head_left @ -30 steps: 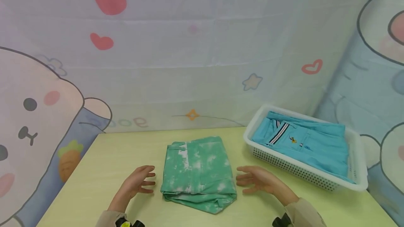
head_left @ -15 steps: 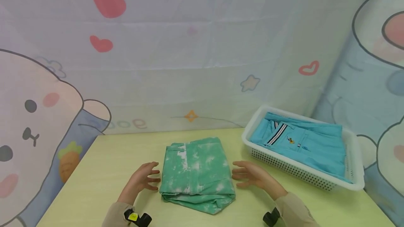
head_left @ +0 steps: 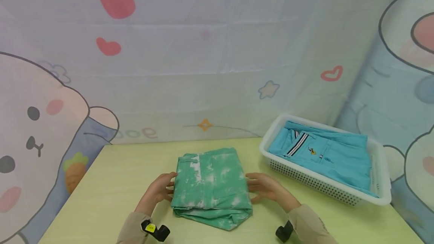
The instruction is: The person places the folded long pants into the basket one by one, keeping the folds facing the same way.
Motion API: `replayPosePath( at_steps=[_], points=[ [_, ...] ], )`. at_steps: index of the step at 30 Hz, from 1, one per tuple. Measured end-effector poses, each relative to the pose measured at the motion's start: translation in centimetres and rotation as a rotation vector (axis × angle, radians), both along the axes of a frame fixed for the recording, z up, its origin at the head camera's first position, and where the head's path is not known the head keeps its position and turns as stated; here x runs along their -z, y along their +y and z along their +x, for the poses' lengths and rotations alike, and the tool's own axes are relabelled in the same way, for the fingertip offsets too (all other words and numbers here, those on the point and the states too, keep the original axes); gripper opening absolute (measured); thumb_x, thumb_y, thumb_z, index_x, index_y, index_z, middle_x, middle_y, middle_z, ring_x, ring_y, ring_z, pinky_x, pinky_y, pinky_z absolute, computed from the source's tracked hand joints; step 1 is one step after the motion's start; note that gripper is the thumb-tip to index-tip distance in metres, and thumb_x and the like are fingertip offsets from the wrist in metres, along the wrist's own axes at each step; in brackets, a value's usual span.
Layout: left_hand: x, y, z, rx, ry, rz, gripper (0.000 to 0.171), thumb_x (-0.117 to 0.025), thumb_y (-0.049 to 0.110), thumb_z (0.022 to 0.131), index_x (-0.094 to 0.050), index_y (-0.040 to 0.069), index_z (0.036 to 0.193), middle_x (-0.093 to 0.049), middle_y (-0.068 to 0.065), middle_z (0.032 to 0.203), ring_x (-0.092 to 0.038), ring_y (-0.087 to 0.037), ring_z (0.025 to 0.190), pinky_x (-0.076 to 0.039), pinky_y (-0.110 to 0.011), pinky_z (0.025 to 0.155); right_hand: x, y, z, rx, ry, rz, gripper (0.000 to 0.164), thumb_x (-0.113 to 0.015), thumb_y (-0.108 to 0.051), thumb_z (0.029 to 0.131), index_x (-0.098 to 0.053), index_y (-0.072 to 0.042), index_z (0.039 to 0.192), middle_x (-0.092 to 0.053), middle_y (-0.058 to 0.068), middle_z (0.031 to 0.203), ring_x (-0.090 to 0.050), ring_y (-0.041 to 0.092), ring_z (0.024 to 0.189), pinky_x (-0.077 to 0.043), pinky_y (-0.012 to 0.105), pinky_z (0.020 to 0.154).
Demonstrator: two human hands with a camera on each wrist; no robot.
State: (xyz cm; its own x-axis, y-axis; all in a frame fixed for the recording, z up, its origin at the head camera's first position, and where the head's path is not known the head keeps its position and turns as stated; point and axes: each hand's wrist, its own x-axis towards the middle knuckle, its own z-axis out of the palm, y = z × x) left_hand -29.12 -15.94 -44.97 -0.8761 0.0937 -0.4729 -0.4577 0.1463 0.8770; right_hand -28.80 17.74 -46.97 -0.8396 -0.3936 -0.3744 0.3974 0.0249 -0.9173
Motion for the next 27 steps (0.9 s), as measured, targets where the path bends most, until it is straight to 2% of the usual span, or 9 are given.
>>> replayPosePath(
  at_steps=[4, 7, 11, 15, 19, 23, 25, 27],
  points=[
    [0.0, 0.0, -0.1, 0.019, -0.007, 0.017, 0.063, -0.03, 0.024, 0.094, -0.002, -0.013, 0.136, -0.003, -0.042, 0.135, -0.014, -0.062, 0.121, -0.027, -0.068, 0.09, 0.3, -0.2, -0.1, -0.029, 0.022, 0.024, 0.054, -0.037, -0.025, 0.093, -0.027, 0.008, 0.135, -0.034, 0.03, 0.136, -0.035, 0.042, 0.124, -0.041, 0.06, 0.084],
    [0.2, 0.0, -0.2, 0.019, -0.003, 0.028, 0.061, -0.03, 0.023, 0.094, -0.004, -0.014, 0.135, -0.005, -0.041, 0.134, -0.019, -0.061, 0.119, -0.029, -0.067, 0.091, 0.4, -0.3, -0.1, -0.028, 0.035, 0.04, 0.053, -0.04, -0.025, 0.092, -0.031, 0.006, 0.134, -0.04, 0.027, 0.133, -0.044, 0.034, 0.117, -0.045, 0.055, 0.081],
    [0.3, -0.1, -0.1, 0.029, 0.016, 0.031, 0.059, -0.029, 0.022, 0.094, -0.008, -0.016, 0.134, -0.012, -0.04, 0.131, -0.028, -0.061, 0.113, -0.034, -0.065, 0.088, 0.4, -0.3, 0.0, -0.05, 0.041, 0.028, 0.054, -0.041, -0.021, 0.091, -0.026, 0.005, 0.136, -0.049, 0.02, 0.121, -0.05, 0.024, 0.104, -0.048, 0.048, 0.079],
    [0.3, -0.2, 0.0, 0.047, 0.026, 0.036, 0.057, -0.029, 0.021, 0.094, -0.01, -0.016, 0.134, -0.014, -0.039, 0.131, -0.029, -0.063, 0.111, -0.035, -0.066, 0.086, 0.5, -0.2, 0.2, -0.081, 0.051, 0.011, 0.057, -0.042, -0.016, 0.09, -0.019, 0.003, 0.139, -0.051, 0.013, 0.113, -0.055, 0.021, 0.092, -0.05, 0.039, 0.074],
    [0.5, -0.3, 0.1, 0.078, 0.031, 0.029, 0.057, -0.028, 0.019, 0.095, -0.008, -0.015, 0.135, -0.009, -0.043, 0.133, -0.03, -0.064, 0.112, -0.037, -0.064, 0.086, 0.5, 0.0, 0.3, -0.102, 0.054, 0.009, 0.06, -0.041, -0.017, 0.091, -0.014, -0.001, 0.141, -0.051, 0.016, 0.115, -0.059, 0.021, 0.088, -0.05, 0.035, 0.073],
    [1.0, -0.6, 0.1, 0.121, 0.058, 0.026, 0.059, -0.034, 0.021, 0.094, -0.009, -0.014, 0.135, -0.017, -0.044, 0.132, -0.048, -0.053, 0.103, -0.046, -0.056, 0.079, 0.6, 0.3, 0.2, -0.115, 0.035, -0.019, 0.062, -0.043, -0.017, 0.091, -0.01, -0.004, 0.142, -0.054, 0.011, 0.111, -0.059, 0.019, 0.088, -0.05, 0.034, 0.074],
    [1.5, -0.9, 0.0, 0.148, 0.07, 0.053, 0.062, -0.039, 0.023, 0.093, -0.011, -0.013, 0.135, -0.027, -0.042, 0.128, -0.056, -0.043, 0.094, -0.049, -0.051, 0.075, 0.8, 0.4, 0.2, -0.118, 0.029, -0.037, 0.064, -0.044, -0.016, 0.09, -0.009, -0.005, 0.143, -0.056, 0.009, 0.108, -0.059, 0.018, 0.088, -0.05, 0.033, 0.075],
    [2.1, -1.4, -0.1, 0.204, 0.084, 0.104, 0.065, -0.045, 0.026, 0.091, -0.015, -0.015, 0.133, -0.038, -0.038, 0.119, -0.06, -0.035, 0.087, -0.051, -0.048, 0.071, 1.0, 0.6, 0.2, -0.122, 0.026, -0.045, 0.065, -0.045, -0.015, 0.09, -0.008, -0.006, 0.143, -0.057, 0.007, 0.106, -0.059, 0.017, 0.089, -0.05, 0.033, 0.075]
  ],
)
